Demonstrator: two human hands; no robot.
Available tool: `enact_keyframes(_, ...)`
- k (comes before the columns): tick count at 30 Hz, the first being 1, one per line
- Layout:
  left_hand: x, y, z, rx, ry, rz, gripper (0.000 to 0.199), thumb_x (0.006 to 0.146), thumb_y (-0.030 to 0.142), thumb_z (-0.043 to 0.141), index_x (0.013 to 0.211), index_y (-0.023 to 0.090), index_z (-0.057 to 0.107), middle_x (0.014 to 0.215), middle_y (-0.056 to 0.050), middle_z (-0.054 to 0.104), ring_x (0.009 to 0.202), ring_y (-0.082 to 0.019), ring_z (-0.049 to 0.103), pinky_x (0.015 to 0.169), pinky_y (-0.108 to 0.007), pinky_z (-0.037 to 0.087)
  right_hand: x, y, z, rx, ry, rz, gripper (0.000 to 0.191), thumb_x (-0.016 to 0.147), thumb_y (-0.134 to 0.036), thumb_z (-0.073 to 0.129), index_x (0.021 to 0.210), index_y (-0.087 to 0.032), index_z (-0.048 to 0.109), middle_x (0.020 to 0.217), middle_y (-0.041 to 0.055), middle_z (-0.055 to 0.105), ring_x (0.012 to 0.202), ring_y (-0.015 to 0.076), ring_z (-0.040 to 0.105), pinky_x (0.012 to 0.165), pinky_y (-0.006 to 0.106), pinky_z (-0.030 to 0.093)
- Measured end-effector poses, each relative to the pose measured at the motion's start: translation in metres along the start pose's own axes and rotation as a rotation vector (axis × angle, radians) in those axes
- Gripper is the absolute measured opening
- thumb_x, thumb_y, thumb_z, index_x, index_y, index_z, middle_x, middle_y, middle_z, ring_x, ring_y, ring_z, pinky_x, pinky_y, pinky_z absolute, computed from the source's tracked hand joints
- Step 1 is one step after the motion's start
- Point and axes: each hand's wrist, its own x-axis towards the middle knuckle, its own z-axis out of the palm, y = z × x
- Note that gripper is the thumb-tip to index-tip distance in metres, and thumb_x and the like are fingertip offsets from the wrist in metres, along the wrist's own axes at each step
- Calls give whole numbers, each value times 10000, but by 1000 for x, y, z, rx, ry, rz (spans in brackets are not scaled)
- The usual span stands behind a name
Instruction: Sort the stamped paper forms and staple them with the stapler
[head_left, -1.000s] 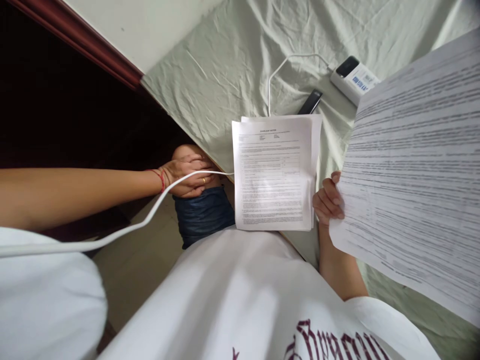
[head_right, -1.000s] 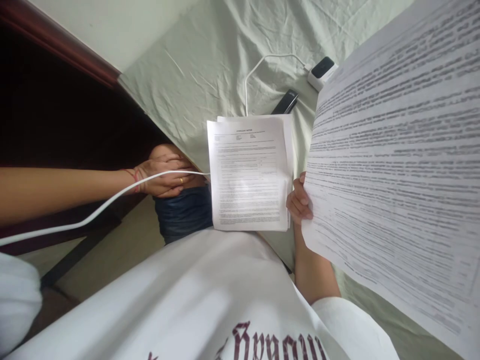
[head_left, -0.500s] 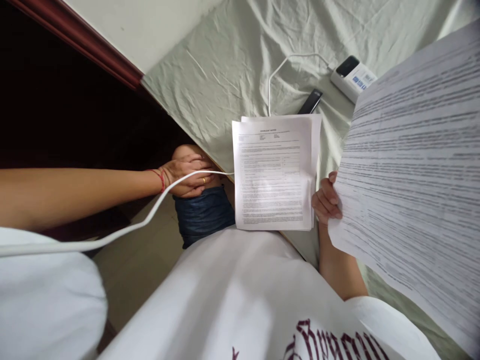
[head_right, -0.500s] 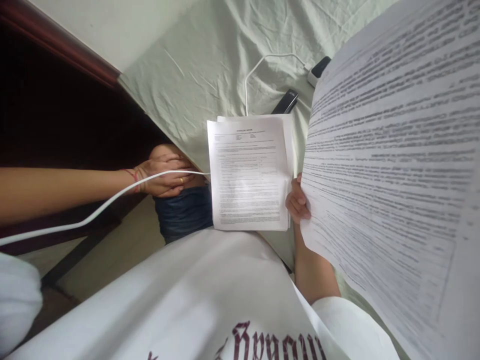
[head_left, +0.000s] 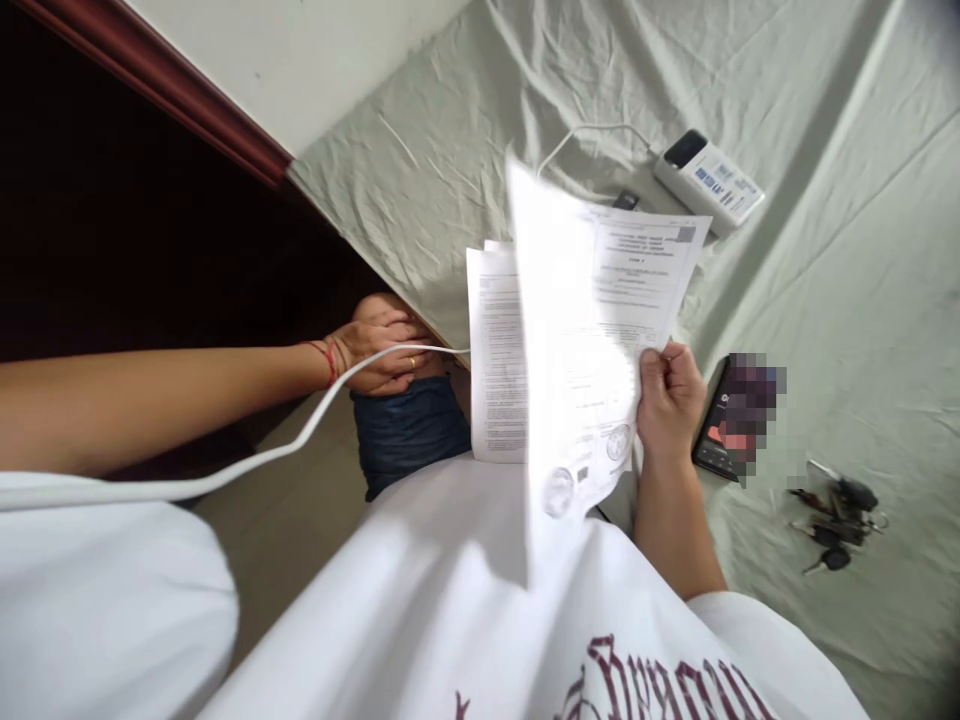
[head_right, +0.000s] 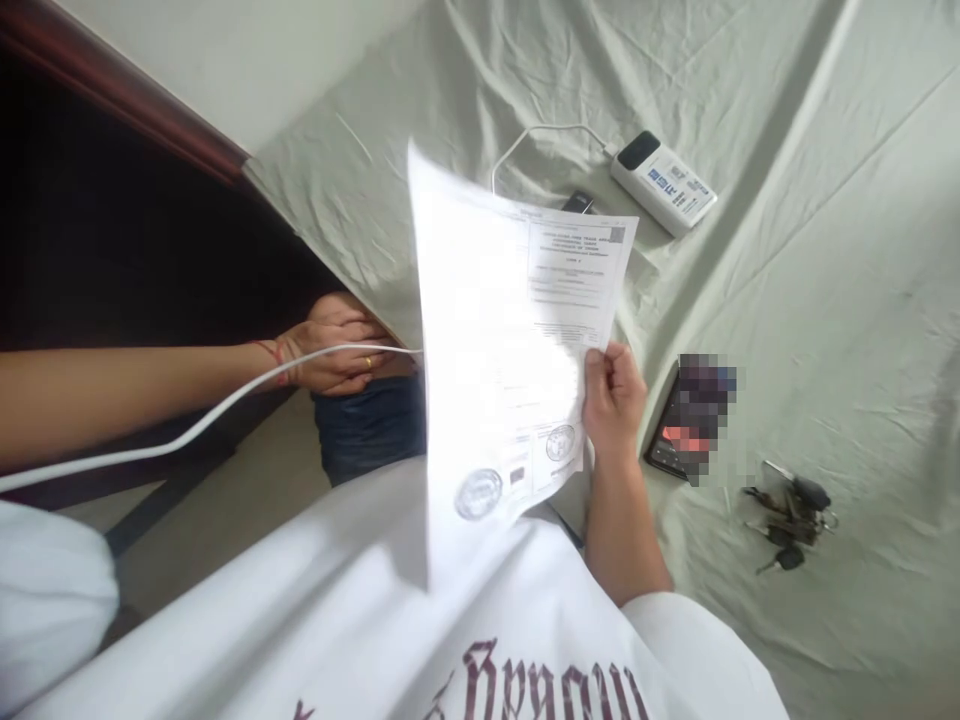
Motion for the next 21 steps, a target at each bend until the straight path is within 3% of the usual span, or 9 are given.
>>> enact_keyframes(2,4,2,-4,17,-14,7,481,768,433,565,1114,162,761,1409,-140,684,1362,-280,548,1263,-531,267,2,-1,2,-139,104,-116,257,973,-472,607,990,-218,633,701,-44,503,627,136,442,591,283,372)
enact_keyframes(4,8,6,-8,20,6,30,452,776,412,578,1113,173,762,1394,-132,693,1352,-286,555,1256,-525,286,4,0,1,-262,123,-155,254,990,-455,580,982,-211,648,689,-45,509,609,133,441,580,285,366)
enact_keyframes(8,15,27,-6,107,115,-24,382,864,331,580,1165,161,744,1197,-116,759,1243,-275,614,1224,-492,337,4,2,3,-491,90,-192,244,1001,-419,539,954,-206,650,660,-56,496,602,128,445,592,281,376)
enact_keyframes(12,18,66,12,65,323,-188,262,936,236,518,1017,161,755,1098,-133,758,1173,-312,638,1182,-554,372,3,0,7,-633,23,-252,277,998,-427,507,1030,-204,668,764,-13,615,671,148,541,644,297,459)
enact_keyframes(15,16,102,31,-244,429,-277,259,975,270,476,922,213,724,1023,-99,751,1135,-310,647,1111,-562,428,3,-12,6,-647,73,-317,322,976,-436,531,1157,-210,670,1029,70,685,878,194,639,725,342,546)
enact_keyframes(18,13,133,50,-713,435,-327,419,1031,451,404,776,221,645,842,-64,696,898,-246,660,902,-432,546,-4,-46,4,-482,150,-317,310,962,-440,604,1167,-231,708,1129,92,706,998,223,675,852,415,584)
enact_keyframes(19,12,141,55,-884,444,-388,474,1032,531,389,775,220,635,812,-56,681,832,-230,651,834,-404,557,-10,-62,4,-351,121,-254,290,970,-445,615,1144,-243,727,1088,81,729,967,221,695,865,428,590)
enact_keyframes(21,12,152,64,-1275,415,-460,556,1000,682,382,902,222,677,892,-61,717,864,-236,671,741,-364,570,-28,-95,9,-50,-85,-108,296,1001,-487,576,1075,-278,773,1031,79,762,916,236,730,850,456,612)
